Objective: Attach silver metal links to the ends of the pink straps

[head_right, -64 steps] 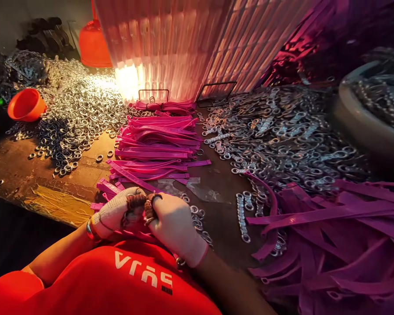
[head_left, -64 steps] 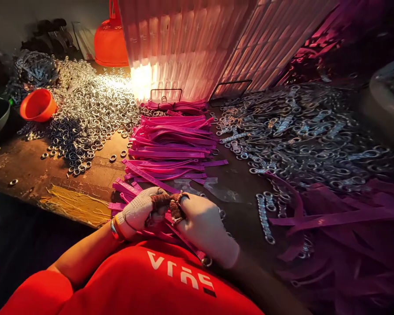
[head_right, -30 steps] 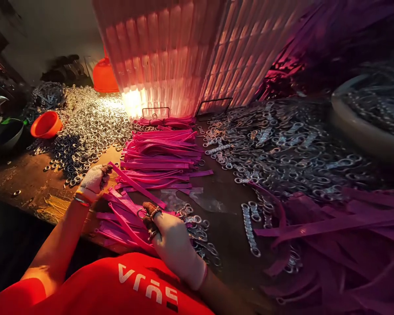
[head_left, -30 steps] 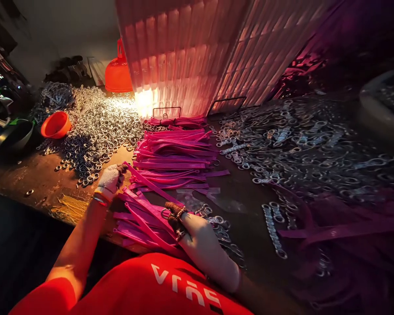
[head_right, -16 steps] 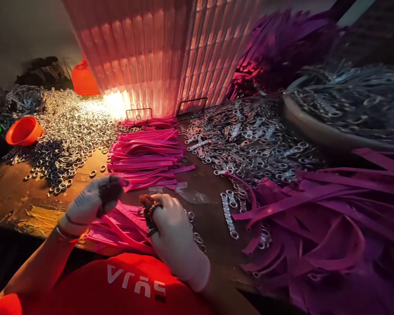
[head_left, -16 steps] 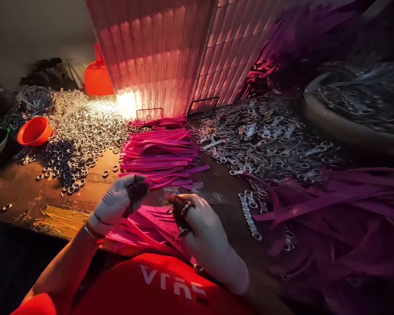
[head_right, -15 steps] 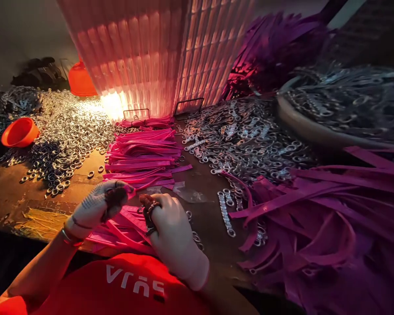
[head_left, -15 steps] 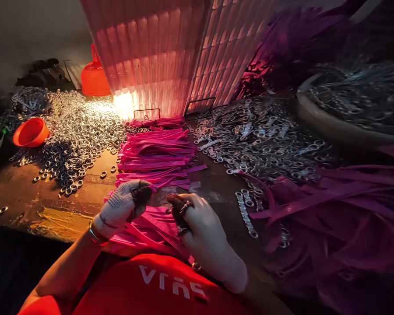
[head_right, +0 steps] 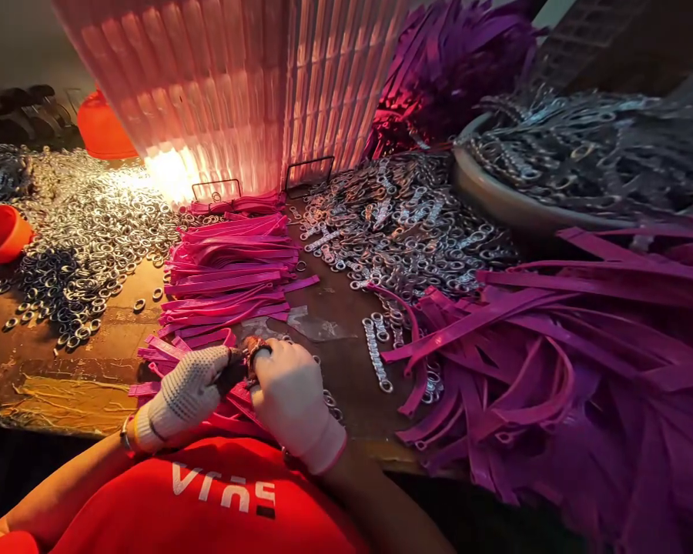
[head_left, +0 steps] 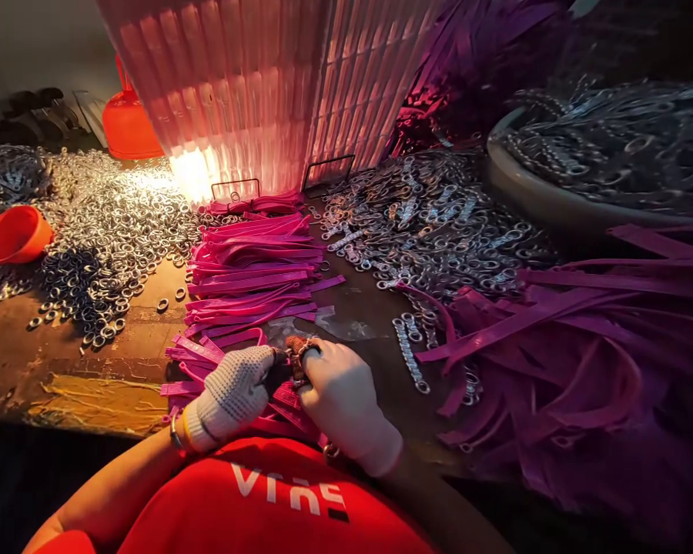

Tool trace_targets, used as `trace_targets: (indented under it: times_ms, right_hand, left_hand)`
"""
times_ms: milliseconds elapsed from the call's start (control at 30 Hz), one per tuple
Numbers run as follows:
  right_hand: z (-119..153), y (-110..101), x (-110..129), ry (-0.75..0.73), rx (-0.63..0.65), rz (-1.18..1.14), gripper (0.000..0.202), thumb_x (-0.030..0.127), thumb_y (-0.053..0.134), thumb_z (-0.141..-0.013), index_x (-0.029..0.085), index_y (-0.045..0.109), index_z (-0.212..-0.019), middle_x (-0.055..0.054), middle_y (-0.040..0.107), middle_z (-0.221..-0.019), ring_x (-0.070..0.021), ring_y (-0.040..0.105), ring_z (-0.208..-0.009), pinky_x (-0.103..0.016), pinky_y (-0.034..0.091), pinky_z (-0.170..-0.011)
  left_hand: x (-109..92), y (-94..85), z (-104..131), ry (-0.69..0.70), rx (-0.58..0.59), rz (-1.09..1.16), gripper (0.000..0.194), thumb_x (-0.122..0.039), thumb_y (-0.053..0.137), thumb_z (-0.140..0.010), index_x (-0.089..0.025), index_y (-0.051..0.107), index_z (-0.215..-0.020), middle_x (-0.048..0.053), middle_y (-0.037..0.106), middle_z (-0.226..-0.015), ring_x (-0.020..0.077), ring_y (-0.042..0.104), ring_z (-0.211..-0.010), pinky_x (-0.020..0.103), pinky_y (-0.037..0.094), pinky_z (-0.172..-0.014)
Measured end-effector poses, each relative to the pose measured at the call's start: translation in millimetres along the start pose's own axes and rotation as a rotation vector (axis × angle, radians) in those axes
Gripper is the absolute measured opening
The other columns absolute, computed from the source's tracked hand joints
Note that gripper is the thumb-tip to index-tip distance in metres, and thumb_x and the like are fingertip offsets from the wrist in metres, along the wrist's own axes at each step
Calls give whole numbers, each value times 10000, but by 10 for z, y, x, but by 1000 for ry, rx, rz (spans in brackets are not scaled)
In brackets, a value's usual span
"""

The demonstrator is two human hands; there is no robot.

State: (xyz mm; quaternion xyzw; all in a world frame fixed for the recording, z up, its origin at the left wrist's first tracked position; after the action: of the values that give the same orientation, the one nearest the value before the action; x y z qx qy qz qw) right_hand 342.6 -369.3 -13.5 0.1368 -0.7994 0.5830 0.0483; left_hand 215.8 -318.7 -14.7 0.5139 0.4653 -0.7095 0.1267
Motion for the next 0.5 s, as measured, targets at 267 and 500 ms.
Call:
trace_targets:
  times_ms: [267, 500]
  right_hand:
    - [-7, 91, -16, -59, 239, -30, 279, 32, 496, -666, 163, 650, -857, -109, 675, -831, -227, 586, -749, -328, 363, -667]
    - [-7, 164, 41, -213, 254, 19, 80, 126, 550, -711, 173, 606, -745, -81, 635, -632, -191, 531, -564, -333, 217, -564]
  left_hand:
    - [224, 70, 4, -205, 64, 331, 246, -341, 618, -885, -156, 619, -724, -2, 538, -633, 104, 407, -553, 201, 304, -507]
    - [228, 117, -4, -108, 53, 167, 186, -168, 530, -871, -150, 599, -699, 13, 576, -677, 124, 443, -630, 205, 319, -555]
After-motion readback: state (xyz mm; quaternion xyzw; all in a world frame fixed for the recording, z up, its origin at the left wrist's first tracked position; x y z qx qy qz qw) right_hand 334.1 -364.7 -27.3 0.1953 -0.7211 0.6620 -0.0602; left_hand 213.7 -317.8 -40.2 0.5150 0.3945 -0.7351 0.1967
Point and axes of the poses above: each hand's wrist, its own z-axis away from the middle knuckle, its own y-axis out of the palm, x = y × z, the point moved 6 cm from there along -z, towards the middle knuckle
